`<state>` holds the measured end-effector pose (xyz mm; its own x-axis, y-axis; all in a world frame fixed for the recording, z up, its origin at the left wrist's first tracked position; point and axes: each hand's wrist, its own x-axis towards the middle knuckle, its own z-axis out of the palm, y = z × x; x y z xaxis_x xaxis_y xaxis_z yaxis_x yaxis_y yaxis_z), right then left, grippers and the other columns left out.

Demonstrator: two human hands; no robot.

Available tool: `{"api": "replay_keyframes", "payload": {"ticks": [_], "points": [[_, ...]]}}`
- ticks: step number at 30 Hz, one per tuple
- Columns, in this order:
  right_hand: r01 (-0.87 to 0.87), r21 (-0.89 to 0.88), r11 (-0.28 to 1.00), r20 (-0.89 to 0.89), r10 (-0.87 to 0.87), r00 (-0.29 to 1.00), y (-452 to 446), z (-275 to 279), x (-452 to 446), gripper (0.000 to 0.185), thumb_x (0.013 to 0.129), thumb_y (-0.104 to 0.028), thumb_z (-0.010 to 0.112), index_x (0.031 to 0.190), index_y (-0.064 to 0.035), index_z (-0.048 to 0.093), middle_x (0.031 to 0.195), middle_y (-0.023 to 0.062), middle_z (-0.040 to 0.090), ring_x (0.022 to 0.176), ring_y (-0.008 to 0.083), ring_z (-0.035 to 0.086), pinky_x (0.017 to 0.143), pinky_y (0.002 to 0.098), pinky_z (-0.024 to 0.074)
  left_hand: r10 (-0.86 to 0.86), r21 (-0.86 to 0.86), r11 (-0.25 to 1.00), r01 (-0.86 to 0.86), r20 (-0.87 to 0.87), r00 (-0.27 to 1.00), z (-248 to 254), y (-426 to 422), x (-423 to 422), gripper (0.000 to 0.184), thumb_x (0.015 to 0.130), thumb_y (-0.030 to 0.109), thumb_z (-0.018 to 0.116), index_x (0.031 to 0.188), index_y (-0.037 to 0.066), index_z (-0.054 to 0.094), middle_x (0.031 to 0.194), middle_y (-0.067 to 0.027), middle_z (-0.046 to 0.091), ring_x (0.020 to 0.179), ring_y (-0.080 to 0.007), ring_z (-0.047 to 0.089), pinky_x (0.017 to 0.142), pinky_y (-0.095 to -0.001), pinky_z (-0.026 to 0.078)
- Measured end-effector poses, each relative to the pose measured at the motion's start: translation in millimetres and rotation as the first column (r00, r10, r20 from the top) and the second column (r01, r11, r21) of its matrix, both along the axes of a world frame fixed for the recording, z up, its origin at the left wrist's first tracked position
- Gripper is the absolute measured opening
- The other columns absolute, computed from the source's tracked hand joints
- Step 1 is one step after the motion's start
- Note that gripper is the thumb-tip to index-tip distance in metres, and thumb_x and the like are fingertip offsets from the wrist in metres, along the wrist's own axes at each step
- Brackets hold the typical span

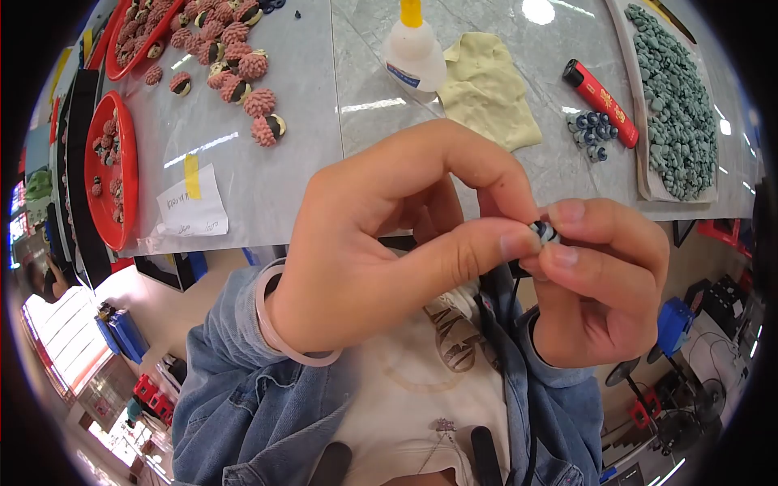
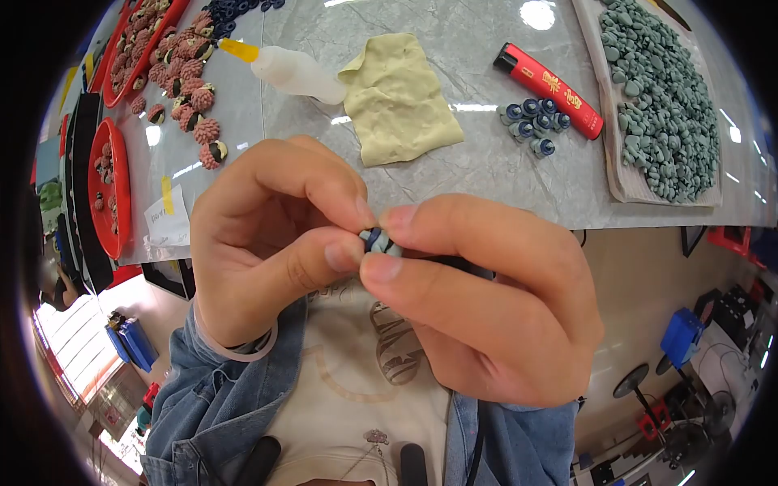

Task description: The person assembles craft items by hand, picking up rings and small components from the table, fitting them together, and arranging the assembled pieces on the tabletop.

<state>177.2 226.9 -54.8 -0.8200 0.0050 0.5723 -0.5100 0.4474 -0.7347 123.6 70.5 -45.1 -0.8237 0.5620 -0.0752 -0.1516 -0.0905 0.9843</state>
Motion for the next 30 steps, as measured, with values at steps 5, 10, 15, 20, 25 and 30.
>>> {"api": "replay_keyframes", "payload": {"ticks": [5,10,15,20,25,30], "points": [[-0.032,-0.178,0.984,0.107,0.052,0.993,4,0,2,0.024,0.067,0.009,0.062,0.087,-0.0030,0.055,0.089,0.0156,0.051,0.071,0.0159,0.054,0.064,0.0251,0.0469,-0.069,-0.124,0.991,0.044,-0.207,0.976,6,0,-2,0.023,0.070,0.001,0.065,0.088,-0.001,0.051,0.084,-0.0094,0.051,0.072,-0.0120,0.049,0.060,-0.0200,0.040],[0.098,-0.336,0.937,0.151,-0.049,0.987,28,-7,3,0.027,0.073,0.007,0.054,0.098,-0.0017,0.055,0.094,0.0153,0.050,0.076,0.0154,0.053,0.071,0.0287,0.0444,0.050,-0.106,0.988,-0.112,-0.469,0.882,-1,-3,-5,0.024,0.074,0.005,0.062,0.093,-0.001,0.048,0.083,-0.0105,0.050,0.067,-0.0111,0.048,0.056,-0.0189,0.038],[0.424,-0.241,0.873,0.244,-0.369,0.897,48,0,1,0.026,0.068,0.013,0.054,0.090,0.0009,0.059,0.087,0.0136,0.054,0.076,0.0163,0.055,0.068,0.0244,0.0460,0.249,-0.017,0.951,-0.309,-0.549,0.798,0,-16,-8,0.023,0.078,0.010,0.057,0.095,-0.003,0.047,0.083,-0.0118,0.049,0.055,-0.0091,0.044,0.049,-0.0166,0.036],[0.428,0.250,0.868,0.143,-0.471,0.871,53,-8,-5,0.021,0.068,0.011,0.057,0.086,0.0005,0.060,0.084,0.0100,0.057,0.074,0.0151,0.056,0.064,0.0248,0.0458,0.281,-0.045,0.905,-0.423,-0.683,0.674,7,-33,-16,0.018,0.081,0.008,0.051,0.096,-0.003,0.048,0.082,-0.0120,0.048,0.050,-0.0077,0.042,0.046,-0.0159,0.033],[0.398,0.349,0.848,0.136,-0.466,0.874,55,-13,-12,0.021,0.069,0.009,0.058,0.088,0.0016,0.059,0.084,0.0083,0.058,0.075,0.0128,0.056,0.067,0.0227,0.0444,0.199,-0.077,0.906,-0.416,-0.791,0.578,23,-51,-26,0.016,0.080,0.002,0.050,0.095,-0.004,0.050,0.085,-0.0143,0.051,0.055,-0.0081,0.045,0.048,-0.0167,0.035],[0.544,0.221,0.809,0.083,-0.572,0.816,85,3,-16,0.021,0.069,0.007,0.058,0.088,-0.0007,0.060,0.085,0.0103,0.059,0.072,0.0213,0.058,0.064,0.0264,0.0454,0.080,-0.185,0.841,-0.508,-0.887,0.456,35,-90,-44,0.016,0.081,0.000,0.048,0.097,-0.003,0.052,0.089,-0.0147,0.054,0.058,-0.0074,0.046,0.049,-0.0169,0.035]]}}
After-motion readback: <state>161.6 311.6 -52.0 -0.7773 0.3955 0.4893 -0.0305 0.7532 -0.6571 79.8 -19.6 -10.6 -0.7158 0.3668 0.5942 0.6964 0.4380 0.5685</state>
